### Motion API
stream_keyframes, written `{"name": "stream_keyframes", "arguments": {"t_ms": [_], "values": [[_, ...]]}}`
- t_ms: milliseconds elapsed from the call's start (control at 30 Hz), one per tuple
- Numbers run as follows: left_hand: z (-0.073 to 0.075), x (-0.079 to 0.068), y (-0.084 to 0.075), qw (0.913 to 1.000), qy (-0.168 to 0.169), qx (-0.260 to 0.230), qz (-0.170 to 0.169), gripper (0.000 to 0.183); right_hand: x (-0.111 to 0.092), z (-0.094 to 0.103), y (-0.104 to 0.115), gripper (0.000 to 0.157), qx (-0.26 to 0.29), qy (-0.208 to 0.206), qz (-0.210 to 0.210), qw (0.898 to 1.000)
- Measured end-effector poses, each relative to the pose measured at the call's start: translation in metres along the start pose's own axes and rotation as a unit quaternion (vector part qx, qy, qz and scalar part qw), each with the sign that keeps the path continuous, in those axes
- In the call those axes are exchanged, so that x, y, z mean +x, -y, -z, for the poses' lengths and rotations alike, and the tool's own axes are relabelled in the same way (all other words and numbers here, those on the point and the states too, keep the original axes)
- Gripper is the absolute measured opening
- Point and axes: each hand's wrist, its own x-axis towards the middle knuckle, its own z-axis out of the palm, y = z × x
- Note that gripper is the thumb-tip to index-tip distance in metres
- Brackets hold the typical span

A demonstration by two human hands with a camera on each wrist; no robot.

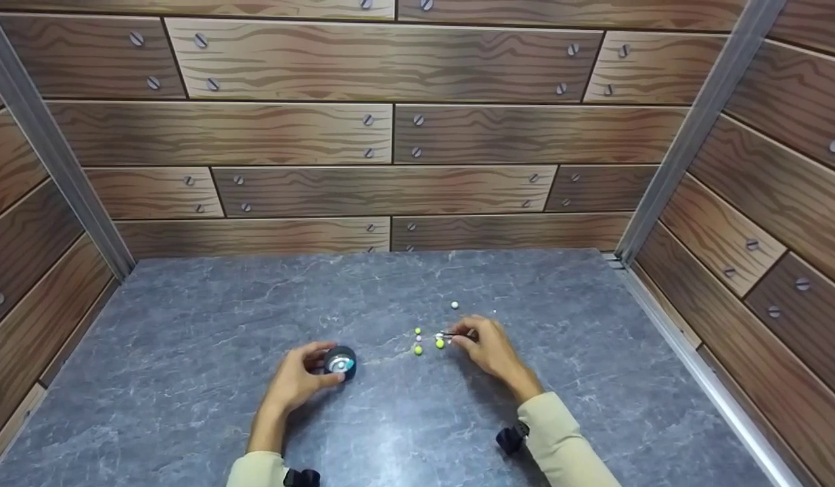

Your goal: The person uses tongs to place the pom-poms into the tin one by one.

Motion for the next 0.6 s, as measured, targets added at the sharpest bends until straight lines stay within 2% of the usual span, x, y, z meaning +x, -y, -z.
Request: {"name": "stream_keyframes", "arguments": {"t_ms": [367, 600], "values": [[-0.001, -0.001, 0.000, 1.0000, 0.004, 0.000, -0.001, 0.058, -0.002, 0.011, -0.008, 0.007, -0.031, 0.002, 0.008, 0.999], [-0.001, 0.000, -0.002, 1.0000, -0.002, 0.006, 0.007, 0.057, 0.004, 0.015, -0.013, 0.010, -0.043, 0.003, 0.014, 0.999]]}}
